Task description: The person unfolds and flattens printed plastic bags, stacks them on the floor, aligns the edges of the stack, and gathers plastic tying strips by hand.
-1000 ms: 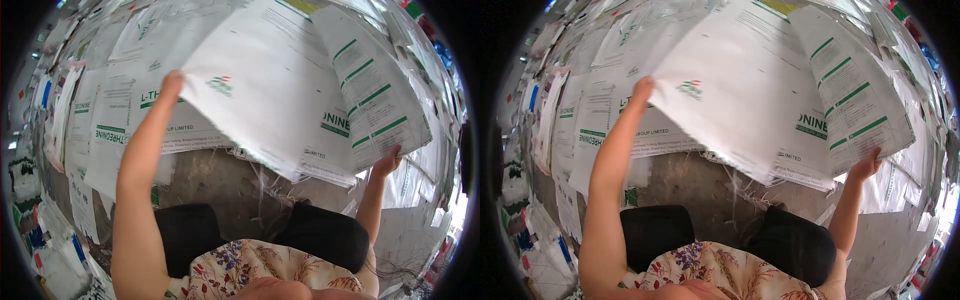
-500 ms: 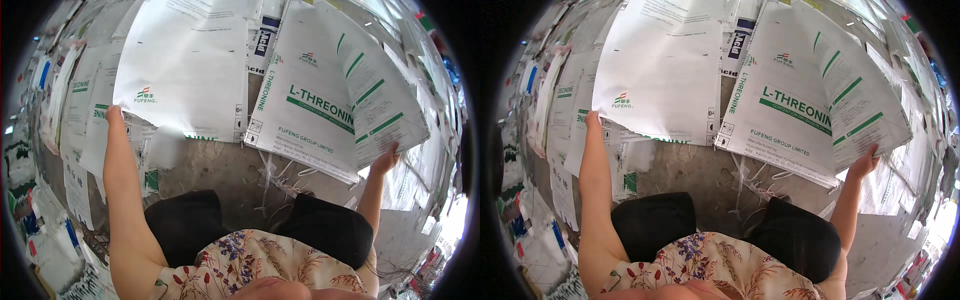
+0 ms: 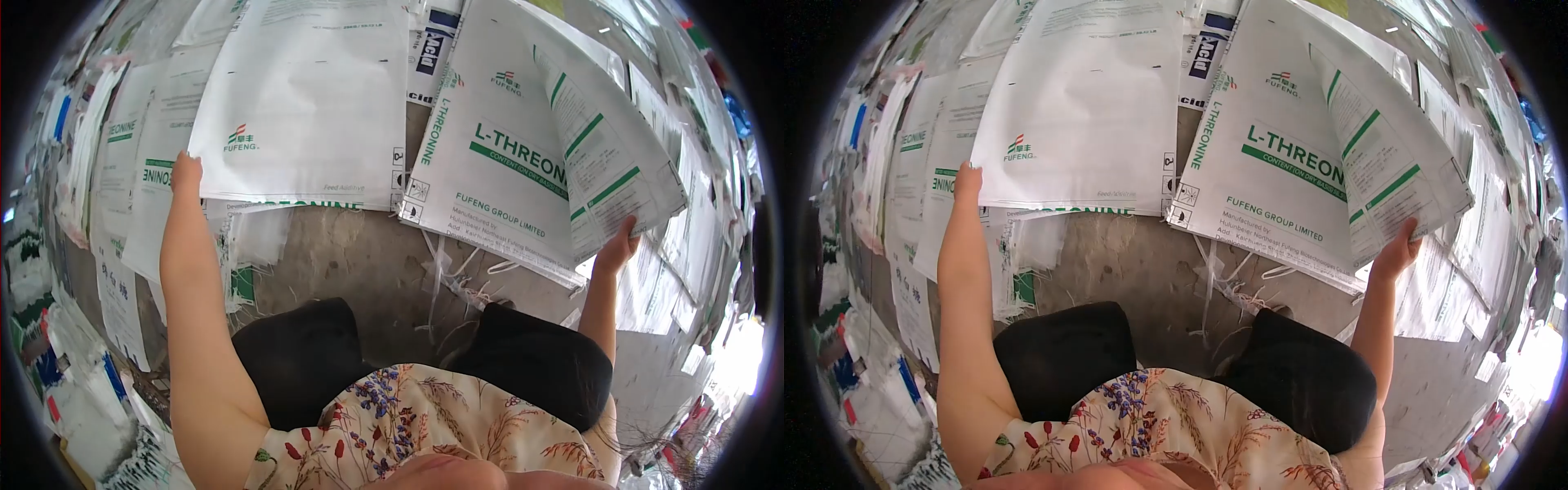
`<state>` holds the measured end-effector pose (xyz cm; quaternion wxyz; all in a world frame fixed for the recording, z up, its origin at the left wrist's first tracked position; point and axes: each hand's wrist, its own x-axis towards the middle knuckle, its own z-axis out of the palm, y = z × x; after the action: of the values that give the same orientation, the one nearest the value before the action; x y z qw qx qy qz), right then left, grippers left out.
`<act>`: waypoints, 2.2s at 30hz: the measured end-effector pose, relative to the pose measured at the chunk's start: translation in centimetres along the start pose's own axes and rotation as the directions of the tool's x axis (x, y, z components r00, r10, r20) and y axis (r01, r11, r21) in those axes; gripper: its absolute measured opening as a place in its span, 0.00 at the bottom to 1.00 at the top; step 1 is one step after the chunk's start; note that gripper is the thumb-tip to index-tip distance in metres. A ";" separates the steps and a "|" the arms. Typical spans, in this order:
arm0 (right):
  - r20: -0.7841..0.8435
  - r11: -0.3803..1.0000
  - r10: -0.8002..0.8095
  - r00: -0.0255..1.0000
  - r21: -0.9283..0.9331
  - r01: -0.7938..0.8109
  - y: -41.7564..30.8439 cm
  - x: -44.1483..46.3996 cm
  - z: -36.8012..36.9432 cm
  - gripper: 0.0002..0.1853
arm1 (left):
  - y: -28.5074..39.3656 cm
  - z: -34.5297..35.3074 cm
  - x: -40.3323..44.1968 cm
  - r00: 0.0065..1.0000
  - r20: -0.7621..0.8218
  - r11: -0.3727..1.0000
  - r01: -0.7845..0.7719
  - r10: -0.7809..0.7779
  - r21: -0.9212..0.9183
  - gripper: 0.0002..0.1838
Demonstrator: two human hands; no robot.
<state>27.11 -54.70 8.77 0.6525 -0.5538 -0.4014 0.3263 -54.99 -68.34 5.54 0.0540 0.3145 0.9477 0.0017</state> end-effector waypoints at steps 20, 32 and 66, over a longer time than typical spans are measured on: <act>-0.124 0.993 0.086 0.989 0.088 -0.076 0.5 0.9 -2.0 0.20 | 30.2 14.6 -28.2 0.803 0.476 0.851 -0.072 0.358 -0.520 0.36; -0.112 0.987 0.130 0.985 0.112 -0.117 0.1 0.6 -2.3 0.21 | 36.0 0.4 -32.0 0.667 0.213 0.526 -0.310 0.714 -0.792 0.13; 0.195 0.990 0.084 0.977 -0.129 -0.060 -0.1 -1.0 1.9 0.15 | 29.1 10.6 -31.6 0.805 0.203 0.756 -0.389 0.557 -0.527 0.26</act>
<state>25.00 -54.71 8.79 0.5613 -0.5714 -0.4639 0.3785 -11.39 -64.18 -0.69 0.2912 0.5205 0.7812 0.1844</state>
